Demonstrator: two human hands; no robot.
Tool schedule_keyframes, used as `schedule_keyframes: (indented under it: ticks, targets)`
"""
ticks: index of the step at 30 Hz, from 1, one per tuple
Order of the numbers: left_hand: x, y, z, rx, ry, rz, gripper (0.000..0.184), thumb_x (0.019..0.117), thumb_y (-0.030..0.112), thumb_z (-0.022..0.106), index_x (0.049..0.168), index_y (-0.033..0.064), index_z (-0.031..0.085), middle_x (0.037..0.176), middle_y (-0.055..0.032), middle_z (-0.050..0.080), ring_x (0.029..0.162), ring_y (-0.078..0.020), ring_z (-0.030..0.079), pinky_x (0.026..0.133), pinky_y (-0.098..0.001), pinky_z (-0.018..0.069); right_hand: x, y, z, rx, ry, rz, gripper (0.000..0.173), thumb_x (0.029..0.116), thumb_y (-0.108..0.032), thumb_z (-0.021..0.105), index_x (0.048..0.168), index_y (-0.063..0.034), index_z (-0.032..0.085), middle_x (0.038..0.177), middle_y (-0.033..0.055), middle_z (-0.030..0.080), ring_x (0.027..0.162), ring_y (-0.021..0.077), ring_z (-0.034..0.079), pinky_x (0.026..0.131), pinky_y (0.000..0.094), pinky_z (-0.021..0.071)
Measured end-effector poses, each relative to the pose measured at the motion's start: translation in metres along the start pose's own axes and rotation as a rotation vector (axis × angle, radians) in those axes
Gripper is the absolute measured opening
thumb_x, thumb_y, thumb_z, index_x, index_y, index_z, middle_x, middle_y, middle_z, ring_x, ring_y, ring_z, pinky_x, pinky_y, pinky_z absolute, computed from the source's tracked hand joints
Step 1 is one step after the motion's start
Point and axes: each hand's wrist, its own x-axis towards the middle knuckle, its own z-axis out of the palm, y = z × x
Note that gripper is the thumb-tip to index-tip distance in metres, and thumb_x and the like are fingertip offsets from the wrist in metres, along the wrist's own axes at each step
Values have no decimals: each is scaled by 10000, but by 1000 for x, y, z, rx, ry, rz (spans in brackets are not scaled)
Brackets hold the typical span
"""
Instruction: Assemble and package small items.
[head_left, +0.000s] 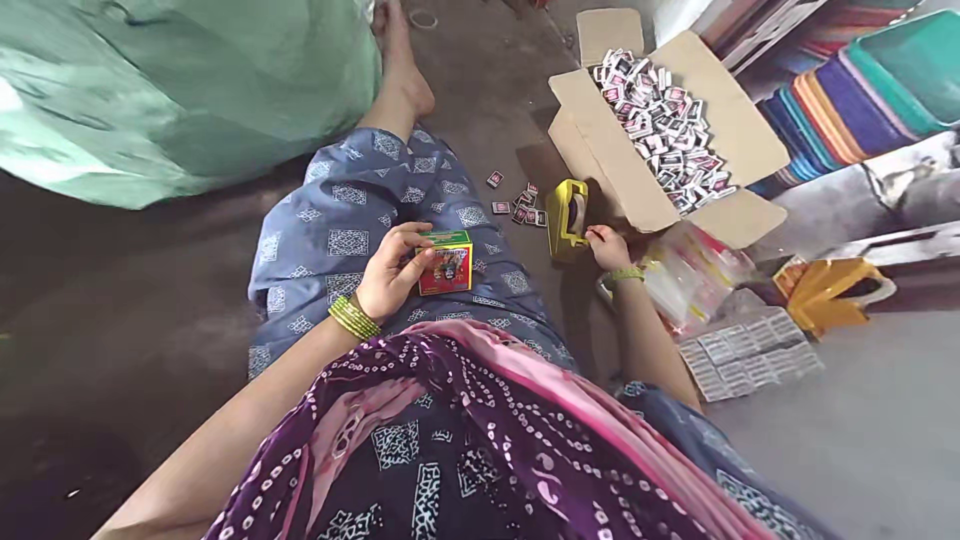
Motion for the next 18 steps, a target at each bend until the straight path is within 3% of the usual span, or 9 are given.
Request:
schedule_keyframes:
  ticks: [3,8,10,13,15,18]
  targets:
    - [0,0,1,-4,-4,-10,221,1026,212,576,1143,41,652,1394,-128,559,1225,-188,603,995,-380,551,9,2,6,104,0,50,453,998,-335,674,1337,-38,632,1302,192,666,1248,331,615,1086,547,452]
    - [-1,0,1,-12,5,1,208,1022,202,584,1138,44,654,1385,-123,569,1240,-196,593,1017,-392,537,13,2,7,273,15,146,513,862,-289,837,1290,-57,671,1220,172,696,1113,296,663,986,511,519]
    - [-1,-1,0,-13,3,6,204,1023,204,586,1141,52,652,1384,-117,567,1225,-190,599,1003,-387,545,13,5,5,351,10,186,463,874,-326,822,1263,-106,700,1100,110,711,875,197,644,801,413,537]
    - [-1,-1,-1,-12,-4,16,200,1024,197,581,1134,46,648,1393,-121,563,1243,-192,591,1016,-385,537,-1,0,-3,455,-26,259,352,915,-300,788,1190,-92,721,809,-1,648,569,46,483,553,232,445]
    - [-1,0,-1,-5,-7,6,208,1025,202,578,1141,44,649,1400,-121,560,1246,-187,589,1015,-374,534,-14,-1,-5,453,-86,288,337,942,-280,757,1201,-69,707,835,2,653,596,40,483,574,228,439]
    - [-1,1,-1,-11,-20,-41,207,1031,204,563,1151,52,636,1403,-116,552,1146,-158,631,930,-341,571,-30,1,2,377,-105,342,376,913,-331,787,1206,-103,734,1063,82,724,880,146,646,805,353,530]
